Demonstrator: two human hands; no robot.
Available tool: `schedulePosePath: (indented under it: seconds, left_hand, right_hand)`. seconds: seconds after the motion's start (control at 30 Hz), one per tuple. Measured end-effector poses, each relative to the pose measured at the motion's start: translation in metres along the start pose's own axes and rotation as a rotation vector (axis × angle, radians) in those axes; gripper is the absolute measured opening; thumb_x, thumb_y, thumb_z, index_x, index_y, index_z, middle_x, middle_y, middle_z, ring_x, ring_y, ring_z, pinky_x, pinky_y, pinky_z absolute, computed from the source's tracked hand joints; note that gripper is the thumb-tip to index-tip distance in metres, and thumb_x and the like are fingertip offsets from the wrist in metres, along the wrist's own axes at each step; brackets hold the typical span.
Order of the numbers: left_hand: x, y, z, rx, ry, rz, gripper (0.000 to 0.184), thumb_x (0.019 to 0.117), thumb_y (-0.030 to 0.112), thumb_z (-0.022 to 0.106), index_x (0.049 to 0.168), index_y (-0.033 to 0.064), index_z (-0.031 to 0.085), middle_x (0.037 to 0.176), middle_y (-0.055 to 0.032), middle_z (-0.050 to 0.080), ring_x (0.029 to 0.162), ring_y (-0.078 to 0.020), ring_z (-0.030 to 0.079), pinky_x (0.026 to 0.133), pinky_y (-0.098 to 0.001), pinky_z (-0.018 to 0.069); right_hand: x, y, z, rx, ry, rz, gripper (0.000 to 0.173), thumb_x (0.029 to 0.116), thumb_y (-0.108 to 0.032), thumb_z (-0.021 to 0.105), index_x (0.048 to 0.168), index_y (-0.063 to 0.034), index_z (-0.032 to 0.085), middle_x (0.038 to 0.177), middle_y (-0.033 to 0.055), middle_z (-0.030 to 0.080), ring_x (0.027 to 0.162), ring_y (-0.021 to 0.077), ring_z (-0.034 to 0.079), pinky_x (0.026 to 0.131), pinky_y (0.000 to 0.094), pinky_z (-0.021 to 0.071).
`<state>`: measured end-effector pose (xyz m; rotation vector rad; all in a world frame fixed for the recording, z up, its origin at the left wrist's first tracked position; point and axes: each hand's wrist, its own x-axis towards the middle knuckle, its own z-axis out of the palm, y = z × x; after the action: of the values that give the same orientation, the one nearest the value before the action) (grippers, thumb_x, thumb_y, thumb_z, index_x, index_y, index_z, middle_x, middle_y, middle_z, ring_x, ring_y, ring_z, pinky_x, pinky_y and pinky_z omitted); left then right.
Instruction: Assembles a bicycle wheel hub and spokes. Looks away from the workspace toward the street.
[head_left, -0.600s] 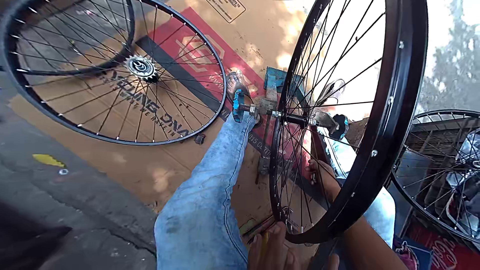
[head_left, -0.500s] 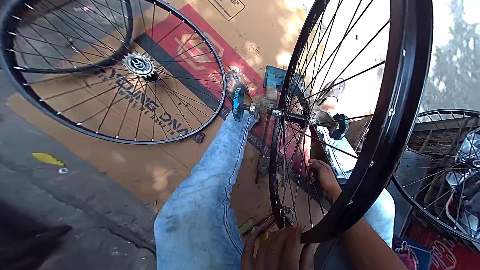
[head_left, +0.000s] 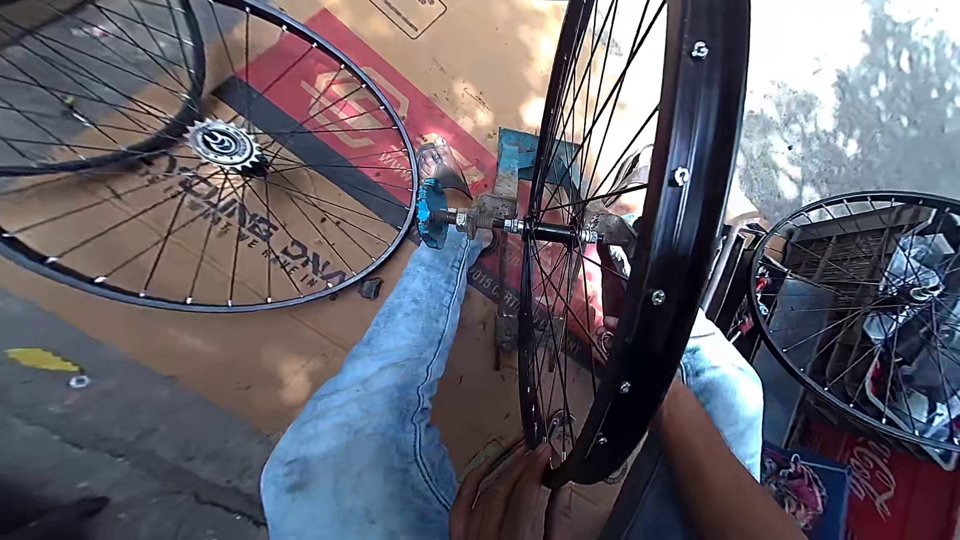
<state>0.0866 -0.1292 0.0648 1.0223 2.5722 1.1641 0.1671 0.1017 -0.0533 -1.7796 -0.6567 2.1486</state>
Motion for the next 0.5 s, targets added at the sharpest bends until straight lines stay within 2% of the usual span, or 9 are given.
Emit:
schedulePosePath:
  seconds: [0.03,0.1,0.17,0.23,0.3,0.37,0.4,0.47,0.5]
  left_hand:
    - [0.001,0.000,0.001,0.000,0.003,0.008,0.025,0.0950,0.030,0.069,0.107,0.0072,0.071,0.100,-0.0054,0.075,0.102,-0.0115,0.068,0.113,-0.0349,0.0359]
    - [0.001,0.001,0.000,-0.001,0.003,0.007,0.025,0.0953,0.029,0.069,0.107,0.0072,0.069,0.101,-0.0054,0.074,0.102,-0.0107,0.067,0.112,-0.0330,0.0365]
    - [0.000,-0.001,-0.001,-0.012,0.000,0.002,0.028,0.0955,0.029,0.070,0.107,0.0037,0.070,0.100,-0.0084,0.074,0.102,-0.0123,0.067,0.112,-0.0341,0.0379]
    - [-0.002,-0.005,-0.001,-0.035,0.011,0.000,0.032,0.0942,0.029,0.072,0.105,-0.0014,0.069,0.098,-0.0133,0.073,0.102,-0.0162,0.068,0.109,-0.0355,0.0429]
    - [-0.003,-0.007,0.000,-0.086,0.010,-0.011,0.034,0.0923,0.026,0.075,0.104,-0.0056,0.069,0.097,-0.0174,0.072,0.103,-0.0217,0.068,0.106,-0.0383,0.0462]
    - [-0.003,-0.005,0.003,-0.158,-0.021,-0.050,0.037,0.0905,0.024,0.077,0.105,-0.0089,0.067,0.102,-0.0208,0.070,0.108,-0.0242,0.066,0.102,-0.0375,0.0490]
    - [-0.002,-0.001,0.003,-0.174,-0.066,-0.096,0.046,0.0897,0.025,0.079,0.112,-0.0128,0.064,0.109,-0.0246,0.066,0.112,-0.0243,0.063,0.102,-0.0356,0.0495]
    - [0.000,0.002,0.004,-0.126,-0.165,-0.205,0.063,0.0865,0.028,0.081,0.122,-0.0179,0.057,0.120,-0.0309,0.063,0.116,-0.0280,0.063,0.103,-0.0369,0.0506]
    - [-0.001,-0.001,0.006,-0.080,-0.207,-0.244,0.063,0.0866,0.029,0.081,0.122,-0.0170,0.059,0.121,-0.0302,0.065,0.116,-0.0300,0.064,0.103,-0.0398,0.0512]
  right_hand:
    - [-0.020,-0.009,0.012,-0.026,0.058,-0.010,0.033,0.0931,0.013,0.052,0.121,-0.0044,0.058,0.091,0.0100,0.067,0.073,0.0193,0.068,0.066,0.0349,0.0606]
    - [-0.039,-0.011,0.017,-0.099,0.094,-0.003,0.027,0.0946,0.012,0.055,0.117,-0.0010,0.062,0.089,0.0129,0.070,0.071,0.0210,0.070,0.063,0.0336,0.0610]
    - [-0.041,-0.006,0.010,-0.207,0.037,0.041,0.019,0.0975,0.003,0.058,0.114,0.0008,0.067,0.088,0.0167,0.073,0.070,0.0240,0.072,0.060,0.0357,0.0616]
    - [-0.052,0.001,0.003,-0.313,-0.075,0.104,0.020,0.1012,-0.004,0.055,0.114,0.0010,0.069,0.092,0.0185,0.075,0.074,0.0268,0.075,0.060,0.0380,0.0622]
    - [-0.066,0.008,0.001,-0.429,-0.209,0.125,0.020,0.1018,-0.007,0.053,0.116,-0.0005,0.065,0.097,0.0162,0.075,0.076,0.0252,0.075,0.059,0.0367,0.0618]
    - [-0.070,0.015,0.000,-0.614,-0.338,0.080,0.027,0.1042,-0.012,0.058,0.130,-0.0032,0.059,0.102,0.0124,0.074,0.075,0.0216,0.075,0.061,0.0353,0.0634]
    - [-0.069,0.019,-0.001,-0.734,-0.384,0.028,0.035,0.1041,-0.016,0.060,0.136,-0.0045,0.055,0.102,0.0104,0.073,0.074,0.0193,0.074,0.063,0.0346,0.0638]
    - [-0.063,0.025,-0.002,-0.924,-0.418,-0.071,0.036,0.1032,-0.027,0.062,0.132,-0.0062,0.058,0.096,0.0065,0.072,0.069,0.0155,0.071,0.065,0.0340,0.0621]
    - [-0.062,0.026,-0.004,-0.964,-0.429,-0.088,0.033,0.1032,-0.031,0.061,0.126,-0.0066,0.062,0.095,0.0061,0.072,0.068,0.0150,0.071,0.065,0.0342,0.0620]
